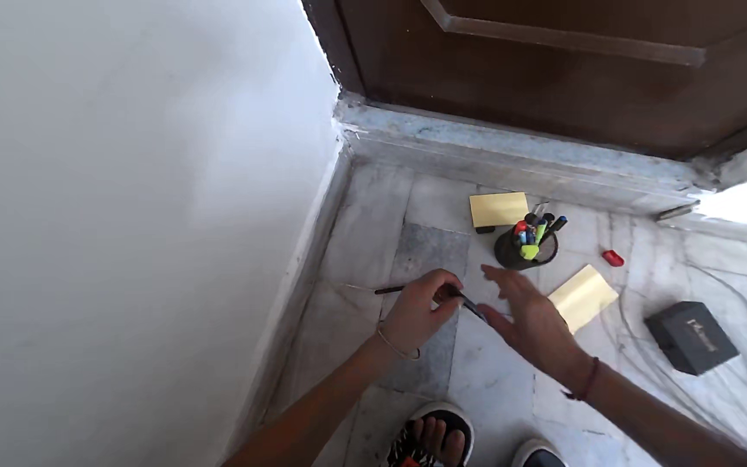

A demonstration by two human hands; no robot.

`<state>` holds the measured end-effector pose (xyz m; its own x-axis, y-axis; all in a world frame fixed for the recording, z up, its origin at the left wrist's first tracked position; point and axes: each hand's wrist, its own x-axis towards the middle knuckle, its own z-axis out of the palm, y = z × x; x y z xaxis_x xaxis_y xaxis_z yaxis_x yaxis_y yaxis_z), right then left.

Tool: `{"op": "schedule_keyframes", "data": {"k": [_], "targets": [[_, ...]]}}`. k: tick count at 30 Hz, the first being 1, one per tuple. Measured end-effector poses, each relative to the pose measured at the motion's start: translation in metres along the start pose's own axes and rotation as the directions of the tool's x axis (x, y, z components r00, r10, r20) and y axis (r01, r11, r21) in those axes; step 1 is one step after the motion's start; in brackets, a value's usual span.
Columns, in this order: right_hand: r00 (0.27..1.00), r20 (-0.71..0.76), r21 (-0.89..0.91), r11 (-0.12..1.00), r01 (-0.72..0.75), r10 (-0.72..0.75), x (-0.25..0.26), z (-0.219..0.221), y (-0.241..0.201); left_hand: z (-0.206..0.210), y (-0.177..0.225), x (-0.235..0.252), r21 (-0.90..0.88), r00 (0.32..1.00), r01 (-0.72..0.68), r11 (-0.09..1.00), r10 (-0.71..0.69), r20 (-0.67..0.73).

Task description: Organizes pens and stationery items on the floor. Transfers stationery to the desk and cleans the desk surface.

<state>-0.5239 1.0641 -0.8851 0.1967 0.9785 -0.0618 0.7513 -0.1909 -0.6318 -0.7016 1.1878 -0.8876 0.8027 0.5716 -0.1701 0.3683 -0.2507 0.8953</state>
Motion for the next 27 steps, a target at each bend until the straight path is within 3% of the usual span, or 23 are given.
{"op": "schedule_keyframes", "data": {"k": [2, 6, 10, 14, 17, 22, 27], "targets": [[1.0, -0.003, 0.067, 0.998, -0.006, 0.006, -0.005, 0.01, -0.01, 0.008, 0.008, 0.001, -0.095, 1.0, -0.023, 0.995, 0.024, 0.004], [0.978, -0.198, 0.102, 0.994, -0.041, 0.061, -0.003, 0.0, -0.011, 0.013, 0.008, 0.006, -0.185, 0.998, -0.059, 0.981, 0.062, 0.008], [0.896, -0.429, 0.07, 0.993, -0.091, 0.112, 0.008, -0.047, 0.006, -0.004, -0.02, 0.01, 0.197, 0.994, 0.11, 0.974, -0.107, -0.03], [0.804, -0.594, -0.041, 0.997, -0.066, 0.029, 0.019, -0.073, 0.042, -0.021, -0.069, 0.004, 0.504, 0.939, 0.317, 0.803, -0.339, -0.05], [0.831, -0.552, -0.073, 0.989, -0.128, 0.067, 0.023, -0.071, 0.055, -0.028, -0.094, -0.005, 0.566, 0.866, 0.437, 0.698, -0.496, -0.057], [0.883, -0.469, -0.209, 0.972, -0.112, 0.001, 0.029, -0.049, 0.066, -0.02, -0.109, -0.015, 0.482, 0.852, 0.494, 0.724, -0.513, -0.105], [0.932, -0.356, -0.325, 0.944, -0.053, -0.07, 0.035, -0.039, 0.08, -0.009, -0.111, -0.012, 0.512, 0.889, 0.445, 0.735, -0.434, -0.15]]}}
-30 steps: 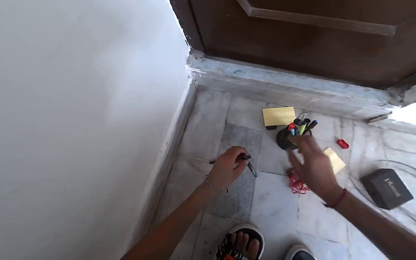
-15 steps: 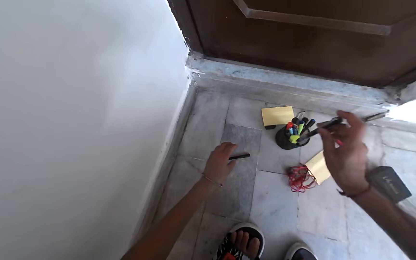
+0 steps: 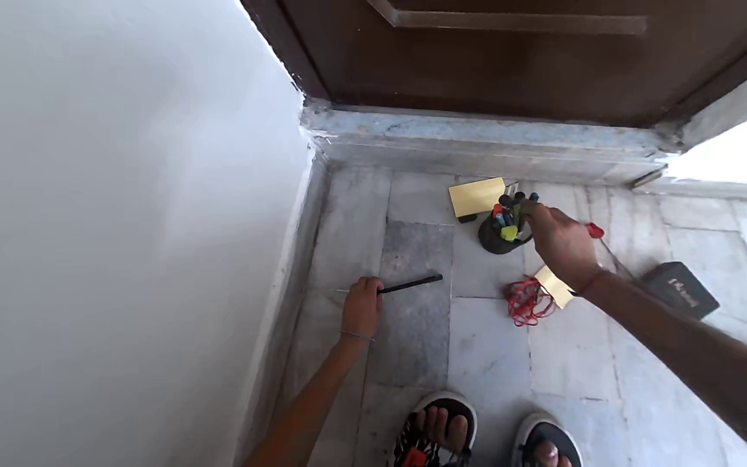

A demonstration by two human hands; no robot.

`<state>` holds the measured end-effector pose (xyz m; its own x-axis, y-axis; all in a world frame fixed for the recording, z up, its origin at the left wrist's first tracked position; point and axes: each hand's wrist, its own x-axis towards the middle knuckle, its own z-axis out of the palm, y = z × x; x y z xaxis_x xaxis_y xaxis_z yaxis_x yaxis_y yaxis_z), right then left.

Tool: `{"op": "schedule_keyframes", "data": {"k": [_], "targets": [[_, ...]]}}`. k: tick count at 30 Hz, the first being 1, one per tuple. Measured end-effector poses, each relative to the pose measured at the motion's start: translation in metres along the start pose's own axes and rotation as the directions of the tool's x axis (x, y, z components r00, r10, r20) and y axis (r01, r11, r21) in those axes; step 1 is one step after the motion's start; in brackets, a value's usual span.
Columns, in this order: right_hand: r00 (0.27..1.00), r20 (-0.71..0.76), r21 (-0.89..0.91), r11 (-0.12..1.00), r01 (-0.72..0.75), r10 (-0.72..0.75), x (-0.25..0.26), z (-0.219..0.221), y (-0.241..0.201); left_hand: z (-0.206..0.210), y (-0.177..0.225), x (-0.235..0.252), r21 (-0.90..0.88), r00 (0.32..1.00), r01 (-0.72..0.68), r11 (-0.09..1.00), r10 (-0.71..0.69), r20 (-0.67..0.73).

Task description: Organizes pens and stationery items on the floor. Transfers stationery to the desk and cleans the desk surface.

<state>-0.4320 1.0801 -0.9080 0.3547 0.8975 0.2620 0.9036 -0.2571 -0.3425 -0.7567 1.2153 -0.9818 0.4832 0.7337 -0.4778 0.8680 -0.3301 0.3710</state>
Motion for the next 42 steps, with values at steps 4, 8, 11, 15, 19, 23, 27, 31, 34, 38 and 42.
{"op": "schedule_keyframes", "data": {"k": [4, 8, 11, 15, 19, 23, 27, 31, 34, 38, 42], "targets": [[0.999, 0.047, 0.034, 0.999, -0.012, 0.011, 0.001, -0.001, 0.002, 0.0, 0.011, -0.004, -0.012, 0.997, -0.052, 0.999, 0.051, -0.057], [0.999, 0.032, 0.098, 0.995, -0.007, 0.004, -0.004, -0.003, 0.004, -0.02, 0.036, -0.014, -0.177, 0.99, -0.115, 0.977, 0.097, -0.107], [0.999, 0.036, 0.164, 0.986, -0.029, 0.023, -0.011, -0.017, -0.023, -0.041, 0.058, -0.026, -0.229, 0.955, -0.262, 0.938, 0.218, -0.201], [0.959, 0.284, 0.327, 0.939, -0.109, 0.012, -0.027, -0.025, -0.077, -0.057, 0.09, -0.042, -0.27, 0.882, -0.447, 0.853, 0.369, -0.292], [0.967, 0.252, 0.445, 0.892, -0.076, -0.044, -0.038, -0.016, -0.096, -0.05, 0.119, -0.045, -0.274, 0.764, -0.635, 0.723, 0.534, -0.361], [0.987, 0.158, 0.447, 0.892, -0.076, 0.005, -0.023, -0.032, -0.079, -0.056, 0.144, -0.029, -0.318, 0.703, -0.709, 0.629, 0.602, -0.379], [0.981, 0.108, 0.54, 0.819, -0.193, 0.16, -0.006, -0.06, -0.053, -0.071, 0.151, 0.002, -0.359, 0.738, -0.673, 0.647, 0.55, -0.392], [0.878, 0.24, 0.767, 0.473, -0.433, 0.414, 0.002, -0.072, -0.038, -0.08, 0.154, 0.019, -0.569, 0.83, -0.525, 0.634, 0.53, -0.175], [0.793, 0.316, 0.81, 0.287, -0.511, 0.52, 0.002, -0.069, -0.04, -0.073, 0.167, 0.003, -0.708, 0.815, -0.373, 0.599, 0.576, 0.058], [0.876, 0.13, 0.732, 0.55, -0.401, 0.465, 0.002, -0.07, -0.029, -0.05, 0.175, -0.007, -0.703, 0.82, -0.235, 0.671, 0.525, 0.226], [0.949, -0.106, 0.505, 0.839, -0.206, 0.296, 0.008, -0.082, -0.015, -0.023, 0.156, 0.025, -0.592, 0.933, -0.254, 0.765, 0.355, 0.058]]}}
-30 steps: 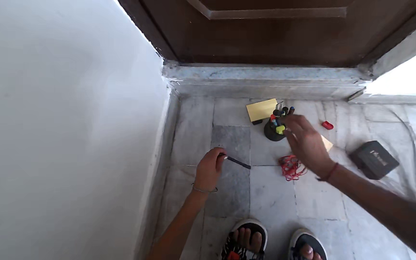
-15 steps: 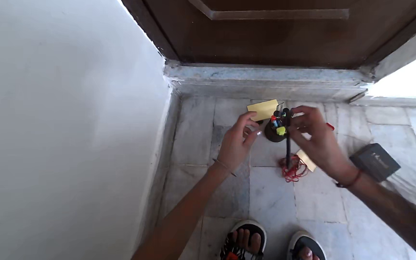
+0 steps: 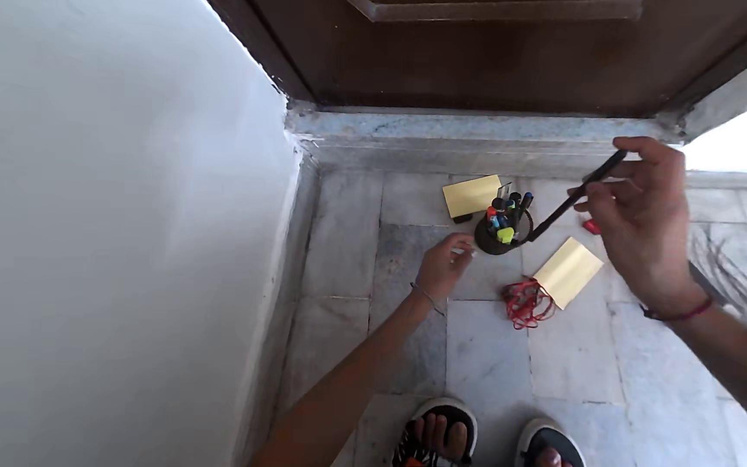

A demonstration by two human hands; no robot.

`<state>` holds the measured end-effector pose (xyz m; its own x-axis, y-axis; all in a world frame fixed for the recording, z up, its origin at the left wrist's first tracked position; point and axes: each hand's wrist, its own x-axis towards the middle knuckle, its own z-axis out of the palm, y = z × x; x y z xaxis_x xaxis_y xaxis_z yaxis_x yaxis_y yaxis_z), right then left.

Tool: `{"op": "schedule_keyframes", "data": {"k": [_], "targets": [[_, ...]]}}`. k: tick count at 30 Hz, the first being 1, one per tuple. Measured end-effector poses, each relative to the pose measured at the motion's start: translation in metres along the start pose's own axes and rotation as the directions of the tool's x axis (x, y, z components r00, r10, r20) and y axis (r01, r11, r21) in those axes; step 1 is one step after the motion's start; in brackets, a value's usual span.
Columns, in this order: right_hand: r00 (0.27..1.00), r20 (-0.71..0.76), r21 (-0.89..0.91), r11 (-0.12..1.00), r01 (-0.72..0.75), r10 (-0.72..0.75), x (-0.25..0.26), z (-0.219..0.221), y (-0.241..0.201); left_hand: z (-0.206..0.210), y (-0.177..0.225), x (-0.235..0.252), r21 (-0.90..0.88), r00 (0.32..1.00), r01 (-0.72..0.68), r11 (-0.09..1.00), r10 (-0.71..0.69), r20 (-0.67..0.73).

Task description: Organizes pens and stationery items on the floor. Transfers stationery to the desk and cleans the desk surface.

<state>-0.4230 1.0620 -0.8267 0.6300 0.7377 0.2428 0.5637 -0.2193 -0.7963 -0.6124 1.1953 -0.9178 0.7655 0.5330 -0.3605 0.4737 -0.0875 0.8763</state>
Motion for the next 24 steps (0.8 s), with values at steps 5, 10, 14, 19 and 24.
{"op": "schedule_keyframes", "data": {"k": [5, 10, 14, 19, 24], "targets": [[0.959, 0.009, 0.2, 0.939, -0.279, 0.283, 0.001, 0.012, 0.006, -0.011, -0.017, 0.037, 0.046, 0.995, 0.046, 0.998, -0.042, -0.087], [0.709, 0.127, 0.51, 0.567, -0.646, 0.694, -0.008, 0.022, 0.002, -0.002, 0.042, -0.016, -0.163, 0.965, -0.264, 0.951, 0.259, -0.051], [0.614, 0.201, 0.548, 0.432, -0.716, 0.764, -0.015, 0.027, -0.006, 0.006, 0.056, -0.039, -0.24, 0.936, -0.35, 0.905, 0.345, -0.063], [0.665, 0.441, 0.143, 0.684, -0.715, 0.603, -0.019, 0.022, -0.006, 0.001, 0.06, -0.027, -0.26, 0.928, -0.354, 0.898, 0.302, -0.22], [0.82, 0.446, -0.028, 0.921, -0.389, 0.36, -0.011, 0.023, -0.006, -0.017, 0.083, 0.0, -0.065, 0.897, -0.424, 0.903, 0.41, -0.167]]}}
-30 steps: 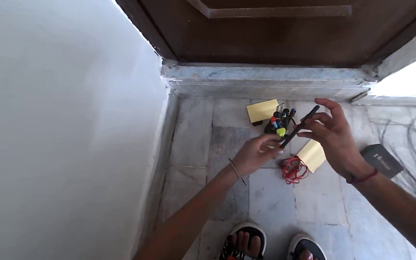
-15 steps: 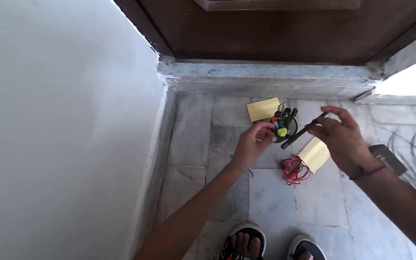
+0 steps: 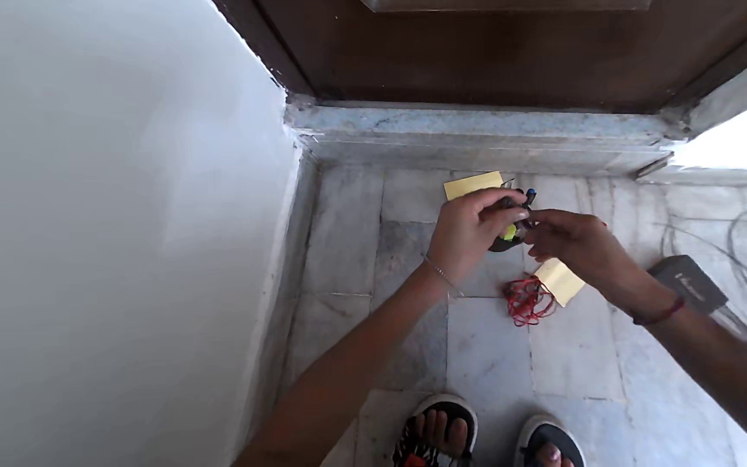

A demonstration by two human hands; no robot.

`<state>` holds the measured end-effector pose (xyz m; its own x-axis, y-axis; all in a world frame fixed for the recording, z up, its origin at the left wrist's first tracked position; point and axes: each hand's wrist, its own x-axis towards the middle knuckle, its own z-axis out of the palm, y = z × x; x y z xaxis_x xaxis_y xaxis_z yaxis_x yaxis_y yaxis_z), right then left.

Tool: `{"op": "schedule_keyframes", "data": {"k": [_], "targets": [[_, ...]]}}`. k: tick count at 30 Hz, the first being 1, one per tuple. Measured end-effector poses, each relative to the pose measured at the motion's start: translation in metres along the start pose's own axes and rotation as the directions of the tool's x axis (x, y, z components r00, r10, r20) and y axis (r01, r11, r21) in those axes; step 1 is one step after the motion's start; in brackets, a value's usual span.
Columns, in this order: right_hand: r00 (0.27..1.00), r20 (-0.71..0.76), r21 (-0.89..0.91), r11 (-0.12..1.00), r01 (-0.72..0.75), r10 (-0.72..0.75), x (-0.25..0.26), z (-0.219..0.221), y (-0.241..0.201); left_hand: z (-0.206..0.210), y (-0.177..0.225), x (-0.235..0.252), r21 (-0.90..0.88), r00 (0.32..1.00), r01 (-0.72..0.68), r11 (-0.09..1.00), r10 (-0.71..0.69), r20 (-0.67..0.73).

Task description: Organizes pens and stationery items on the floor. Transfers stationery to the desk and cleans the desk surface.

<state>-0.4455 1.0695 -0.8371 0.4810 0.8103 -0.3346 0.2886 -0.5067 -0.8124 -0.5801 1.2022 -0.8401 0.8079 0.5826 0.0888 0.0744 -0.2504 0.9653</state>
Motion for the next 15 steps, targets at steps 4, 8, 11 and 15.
{"op": "schedule_keyframes", "data": {"k": [4, 8, 11, 15], "targets": [[0.99, -0.134, 0.01, 0.999, 0.04, -0.039, 0.01, -0.008, 0.002, -0.008, 0.011, 0.032, 0.283, 0.993, -0.061, 0.957, 0.028, 0.117], [0.978, -0.186, 0.087, 0.993, -0.076, 0.091, 0.008, -0.015, 0.015, 0.001, -0.001, 0.044, 0.424, 0.976, -0.03, 0.905, -0.066, 0.209], [0.97, -0.171, 0.106, 0.982, -0.156, 0.173, 0.006, -0.016, 0.039, 0.017, -0.022, 0.037, 0.521, 0.976, -0.1, 0.847, -0.019, 0.218], [0.947, -0.18, 0.094, 0.963, -0.252, 0.265, 0.008, -0.015, 0.073, 0.039, -0.048, 0.023, 0.678, 0.955, -0.287, 0.676, 0.254, 0.151]]}}
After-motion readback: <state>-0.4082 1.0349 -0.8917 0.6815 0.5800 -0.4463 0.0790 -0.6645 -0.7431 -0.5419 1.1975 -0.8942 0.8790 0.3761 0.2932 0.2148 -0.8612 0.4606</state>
